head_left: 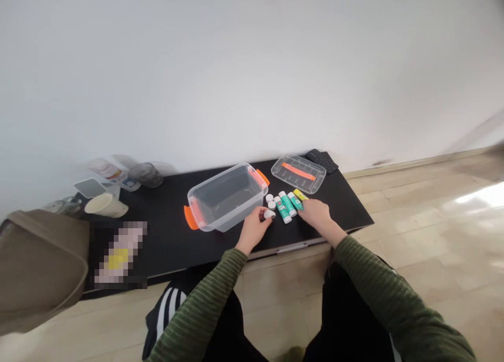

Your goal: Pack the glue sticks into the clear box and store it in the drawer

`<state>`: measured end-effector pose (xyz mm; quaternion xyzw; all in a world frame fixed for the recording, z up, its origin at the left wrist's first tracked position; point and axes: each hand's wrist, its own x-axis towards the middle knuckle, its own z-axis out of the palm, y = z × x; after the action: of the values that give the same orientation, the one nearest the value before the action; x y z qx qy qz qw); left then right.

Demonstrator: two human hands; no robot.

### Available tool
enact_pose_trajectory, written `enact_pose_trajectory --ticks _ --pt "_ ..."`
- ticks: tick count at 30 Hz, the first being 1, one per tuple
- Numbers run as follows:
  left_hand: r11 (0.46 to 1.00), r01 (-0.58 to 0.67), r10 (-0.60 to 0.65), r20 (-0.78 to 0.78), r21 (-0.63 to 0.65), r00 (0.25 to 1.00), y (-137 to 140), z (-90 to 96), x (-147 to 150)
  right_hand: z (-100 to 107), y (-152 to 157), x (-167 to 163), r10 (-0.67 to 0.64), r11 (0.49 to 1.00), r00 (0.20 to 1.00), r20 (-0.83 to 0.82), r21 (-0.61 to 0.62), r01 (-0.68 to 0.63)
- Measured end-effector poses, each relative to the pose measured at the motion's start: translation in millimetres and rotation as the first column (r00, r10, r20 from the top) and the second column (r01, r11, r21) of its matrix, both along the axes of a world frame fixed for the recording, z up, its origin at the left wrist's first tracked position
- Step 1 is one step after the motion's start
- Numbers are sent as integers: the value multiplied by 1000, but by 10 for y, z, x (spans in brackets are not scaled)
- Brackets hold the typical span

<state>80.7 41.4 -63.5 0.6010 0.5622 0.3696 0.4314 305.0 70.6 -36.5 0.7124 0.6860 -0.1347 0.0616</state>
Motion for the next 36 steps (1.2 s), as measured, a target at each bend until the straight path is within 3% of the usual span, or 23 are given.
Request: enact_pose_trajectory --ticks 3,8,13,19,23,36 --pt "991 -24 57 260 -129 964 30 -59 15 -14 29 -15 -6 1000 1000 0 -12 6" --pt "952 -8 182 543 -306 820 16 24 29 54 48 46 -26 1000 999 -34 -18 25" --pt "911 65 266 699 -408 664 7 146 2 187 -55 166 -28 998 979 -202 51 39" --pt "882 142 316 787 -450 530 -5 197 1 240 -306 124 200 975 847 -492 183 -123" --pt "887 134 321 799 -442 508 -11 214 28 213 -401 30 291 953 789 -542 237 -189" --pt "924 131 236 805 -359 544 -18 216 33 161 -411 49 426 880 765 -483 416 -227"
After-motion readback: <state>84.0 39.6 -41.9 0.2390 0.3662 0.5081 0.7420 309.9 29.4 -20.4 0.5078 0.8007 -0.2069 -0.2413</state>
